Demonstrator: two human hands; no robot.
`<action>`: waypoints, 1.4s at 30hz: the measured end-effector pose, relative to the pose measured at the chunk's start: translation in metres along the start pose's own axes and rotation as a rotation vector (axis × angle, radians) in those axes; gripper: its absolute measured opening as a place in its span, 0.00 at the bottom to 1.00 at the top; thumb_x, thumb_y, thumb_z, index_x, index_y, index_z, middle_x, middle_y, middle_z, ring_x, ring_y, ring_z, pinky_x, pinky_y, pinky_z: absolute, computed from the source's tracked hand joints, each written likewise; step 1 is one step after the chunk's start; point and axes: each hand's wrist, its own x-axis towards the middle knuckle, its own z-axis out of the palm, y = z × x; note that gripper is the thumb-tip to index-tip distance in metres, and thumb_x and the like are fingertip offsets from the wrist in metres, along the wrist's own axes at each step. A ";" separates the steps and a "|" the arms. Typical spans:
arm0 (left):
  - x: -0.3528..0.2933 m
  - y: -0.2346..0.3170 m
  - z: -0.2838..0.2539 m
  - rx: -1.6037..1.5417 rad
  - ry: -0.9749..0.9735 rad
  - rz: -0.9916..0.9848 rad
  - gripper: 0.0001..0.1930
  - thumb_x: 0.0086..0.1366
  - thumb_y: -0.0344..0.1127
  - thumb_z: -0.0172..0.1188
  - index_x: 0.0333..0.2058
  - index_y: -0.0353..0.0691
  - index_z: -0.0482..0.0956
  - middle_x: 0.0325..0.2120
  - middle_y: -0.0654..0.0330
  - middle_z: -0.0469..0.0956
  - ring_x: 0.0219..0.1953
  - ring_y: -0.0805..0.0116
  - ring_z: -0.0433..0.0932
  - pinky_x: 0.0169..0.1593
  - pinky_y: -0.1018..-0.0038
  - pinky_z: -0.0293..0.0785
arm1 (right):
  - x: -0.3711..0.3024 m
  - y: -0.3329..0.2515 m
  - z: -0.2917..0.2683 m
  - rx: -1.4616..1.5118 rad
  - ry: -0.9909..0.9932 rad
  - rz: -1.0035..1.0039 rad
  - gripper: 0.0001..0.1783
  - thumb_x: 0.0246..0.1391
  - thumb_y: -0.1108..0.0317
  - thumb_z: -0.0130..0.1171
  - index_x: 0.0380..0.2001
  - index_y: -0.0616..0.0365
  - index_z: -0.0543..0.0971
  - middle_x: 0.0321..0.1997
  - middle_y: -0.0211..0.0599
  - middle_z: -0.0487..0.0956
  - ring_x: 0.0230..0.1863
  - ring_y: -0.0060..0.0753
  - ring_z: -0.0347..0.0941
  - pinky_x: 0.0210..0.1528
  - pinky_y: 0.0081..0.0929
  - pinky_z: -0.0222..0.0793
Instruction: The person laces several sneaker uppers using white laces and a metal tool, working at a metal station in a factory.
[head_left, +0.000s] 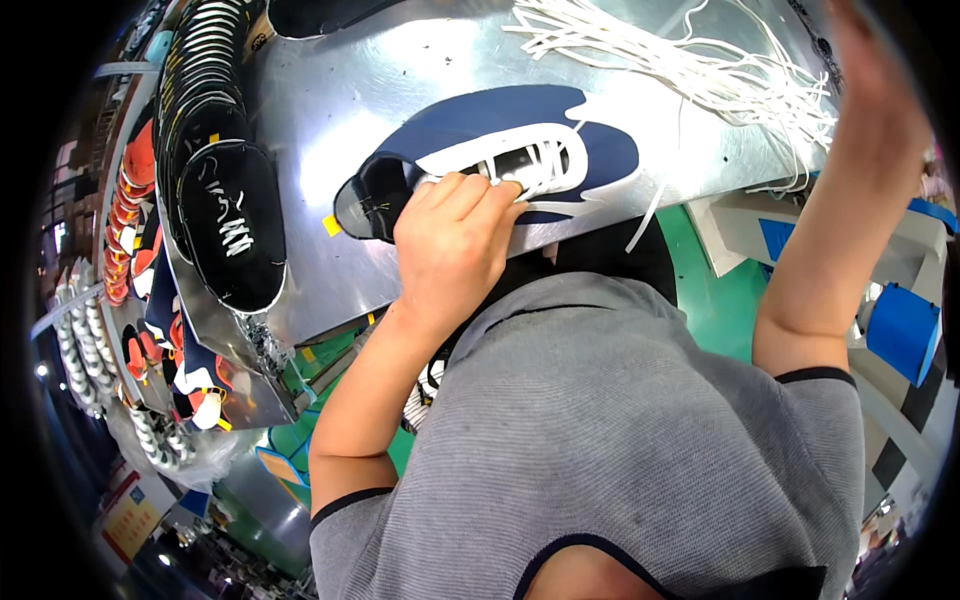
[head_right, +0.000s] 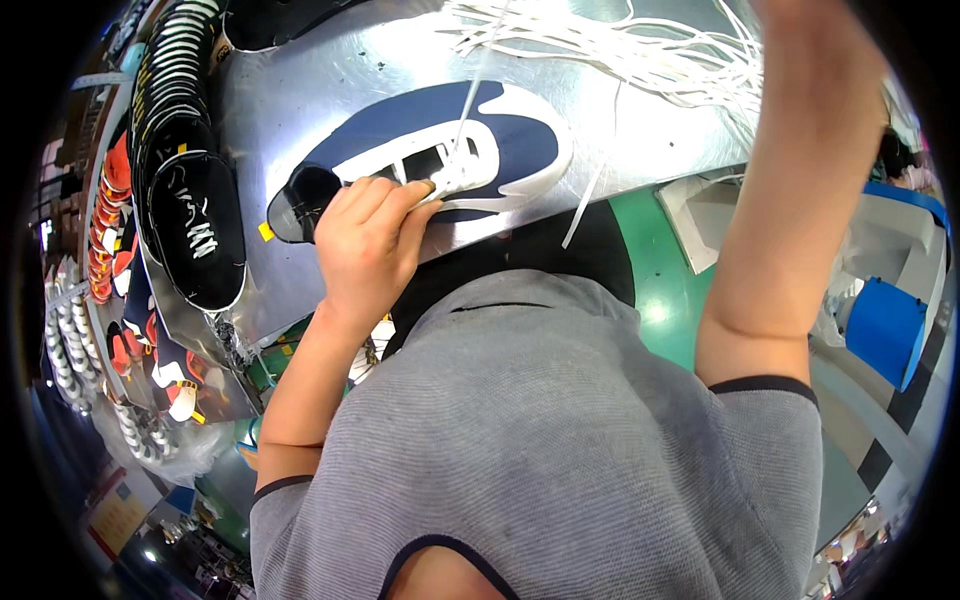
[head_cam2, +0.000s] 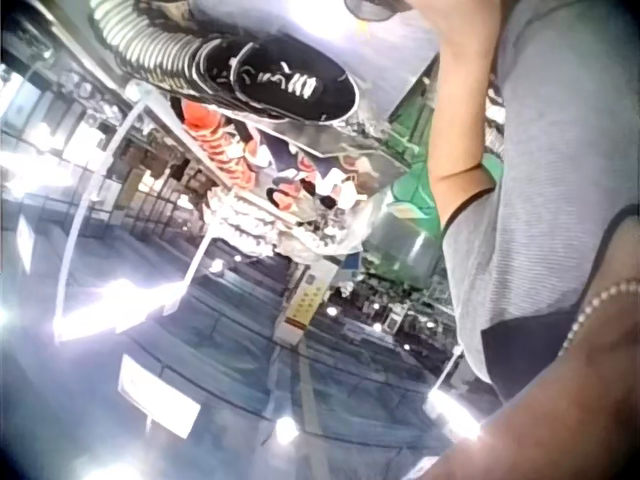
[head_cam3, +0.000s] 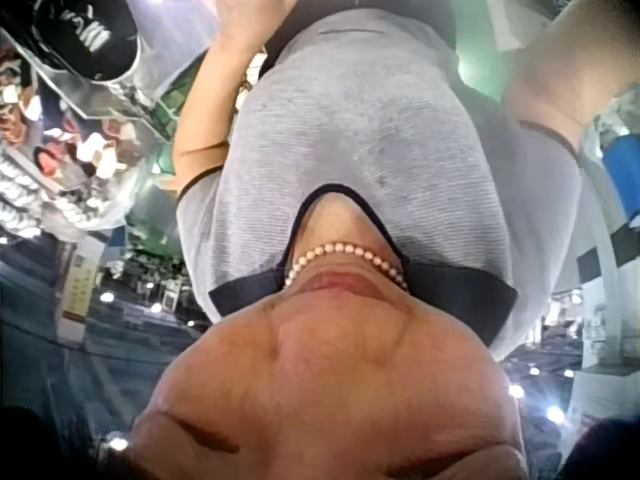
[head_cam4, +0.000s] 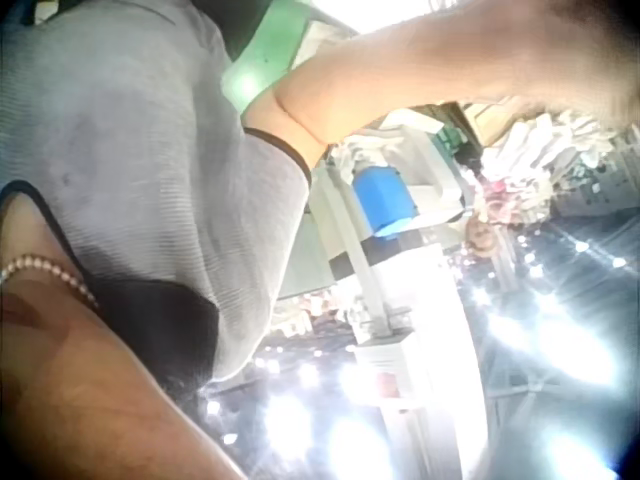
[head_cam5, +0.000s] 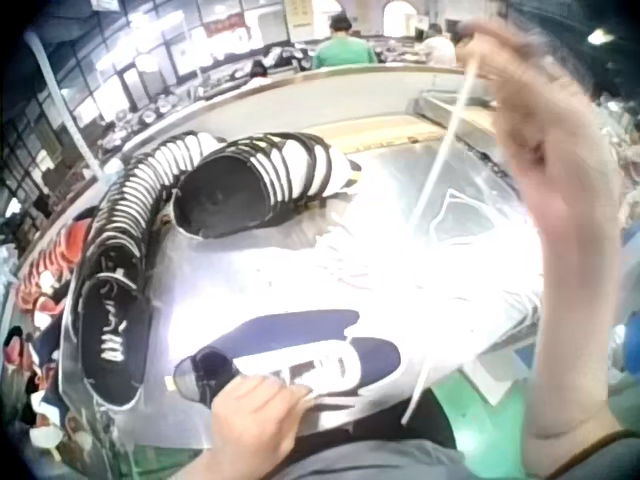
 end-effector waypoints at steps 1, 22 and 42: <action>-0.003 -0.003 -0.001 0.003 -0.033 0.002 0.10 0.49 0.27 0.70 0.32 0.39 0.80 0.21 0.61 0.72 0.24 0.62 0.71 0.29 0.68 0.65 | -0.013 0.011 0.003 0.082 0.014 0.037 0.15 0.60 0.66 0.61 0.49 0.60 0.79 0.34 0.39 0.82 0.30 0.29 0.77 0.34 0.12 0.73; 0.006 -0.012 0.008 -0.159 0.086 -0.746 0.27 0.52 0.52 0.73 0.45 0.39 0.80 0.24 0.53 0.81 0.30 0.55 0.78 0.40 0.64 0.73 | -0.129 0.087 0.025 -0.622 -0.593 0.637 0.12 0.52 0.64 0.64 0.36 0.60 0.82 0.34 0.37 0.82 0.34 0.32 0.78 0.41 0.30 0.72; 0.006 0.007 0.004 -0.601 0.092 -0.761 0.17 0.61 0.19 0.62 0.50 0.30 0.75 0.46 0.55 0.80 0.39 0.75 0.80 0.44 0.78 0.77 | -0.123 0.062 0.030 -1.086 -0.960 0.375 0.11 0.53 0.68 0.59 0.35 0.65 0.75 0.26 0.45 0.81 0.30 0.50 0.79 0.31 0.41 0.72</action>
